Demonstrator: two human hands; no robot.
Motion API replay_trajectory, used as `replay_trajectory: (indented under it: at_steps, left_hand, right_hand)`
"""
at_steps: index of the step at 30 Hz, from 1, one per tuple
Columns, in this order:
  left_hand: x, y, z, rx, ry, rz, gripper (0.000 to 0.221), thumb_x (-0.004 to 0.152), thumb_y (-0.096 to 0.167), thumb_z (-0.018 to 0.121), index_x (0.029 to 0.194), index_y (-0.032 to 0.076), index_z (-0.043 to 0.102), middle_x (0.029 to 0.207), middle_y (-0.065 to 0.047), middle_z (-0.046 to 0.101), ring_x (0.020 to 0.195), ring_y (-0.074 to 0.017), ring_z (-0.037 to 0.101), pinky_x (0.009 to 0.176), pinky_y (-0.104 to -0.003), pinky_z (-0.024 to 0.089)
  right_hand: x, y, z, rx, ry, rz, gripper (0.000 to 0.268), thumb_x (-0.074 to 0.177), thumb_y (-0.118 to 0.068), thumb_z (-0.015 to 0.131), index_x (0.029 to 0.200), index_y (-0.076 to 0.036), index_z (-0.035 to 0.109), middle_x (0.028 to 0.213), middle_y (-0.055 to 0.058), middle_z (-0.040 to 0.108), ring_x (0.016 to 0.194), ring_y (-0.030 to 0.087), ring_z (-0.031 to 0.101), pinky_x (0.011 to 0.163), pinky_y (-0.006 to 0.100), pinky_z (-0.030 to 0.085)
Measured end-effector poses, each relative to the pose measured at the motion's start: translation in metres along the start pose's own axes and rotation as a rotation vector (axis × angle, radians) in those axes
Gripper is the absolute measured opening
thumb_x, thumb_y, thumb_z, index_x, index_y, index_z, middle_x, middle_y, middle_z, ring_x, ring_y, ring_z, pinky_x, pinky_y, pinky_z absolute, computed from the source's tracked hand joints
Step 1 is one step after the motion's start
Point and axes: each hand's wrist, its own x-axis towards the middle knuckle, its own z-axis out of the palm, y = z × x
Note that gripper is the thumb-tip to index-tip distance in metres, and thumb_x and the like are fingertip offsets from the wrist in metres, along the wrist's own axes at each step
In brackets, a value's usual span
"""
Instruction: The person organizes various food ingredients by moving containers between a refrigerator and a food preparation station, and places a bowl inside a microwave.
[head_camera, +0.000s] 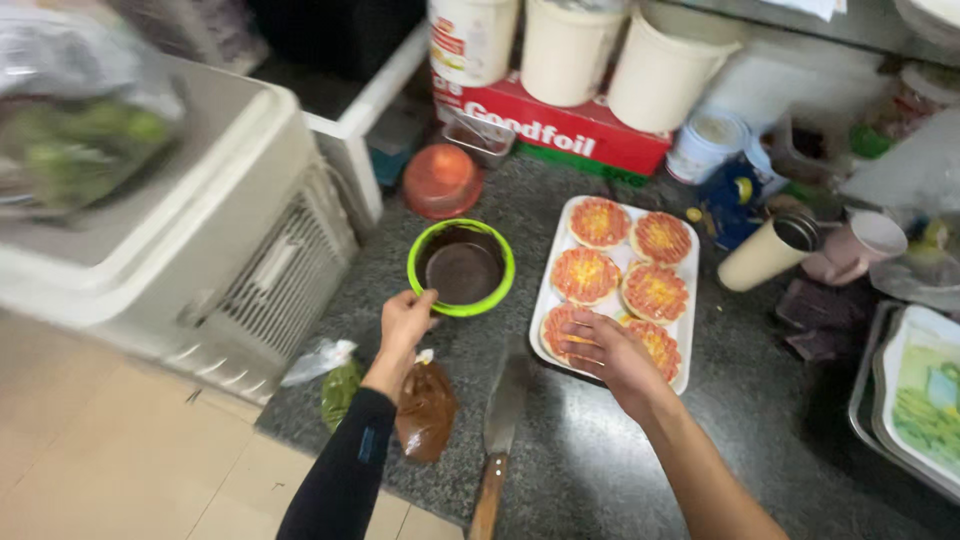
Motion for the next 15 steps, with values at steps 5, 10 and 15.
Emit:
replay_trajectory:
  at_steps: [5,10,15]
  left_hand:
    - [-0.124,0.058,-0.075,0.038,-0.055,0.105,0.024,0.093,0.025,0.070,0.088,0.001,0.073,0.081,-0.004,0.070,0.071,-0.0086,0.064,0.065,-0.029,0.054]
    - [-0.265,0.086,-0.171,0.075,0.104,0.168,0.028,0.095,0.024,0.072,0.080,0.001,0.067,0.076,-0.004,0.066,0.067,-0.0098,0.060,0.065,-0.030,0.053]
    - [-0.398,0.095,-0.281,0.078,0.322,0.160,0.024,0.093,0.022,0.070,0.082,0.001,0.067,0.077,-0.004,0.071,0.071,-0.0104,0.070,0.070,-0.029,0.060]
  right_hand:
    - [-0.019,0.002,0.043,-0.084,-0.191,-0.098,0.039,0.106,-0.037,0.043,0.124,-0.007,0.060,0.110,0.007,0.072,0.094,0.018,0.069,0.085,0.037,0.056]
    - [-0.065,0.023,0.148,-0.135,-0.511,-0.088,0.045,0.105,-0.049,0.044,0.117,-0.011,0.065,0.099,0.003,0.071,0.085,0.014,0.068,0.079,0.036,0.056]
    - [-0.148,0.057,0.271,-0.269,-0.784,-0.061,0.034,0.098,-0.044,0.055,0.113,-0.015,0.065,0.092,-0.001,0.071,0.079,0.012,0.068,0.070,0.036,0.057]
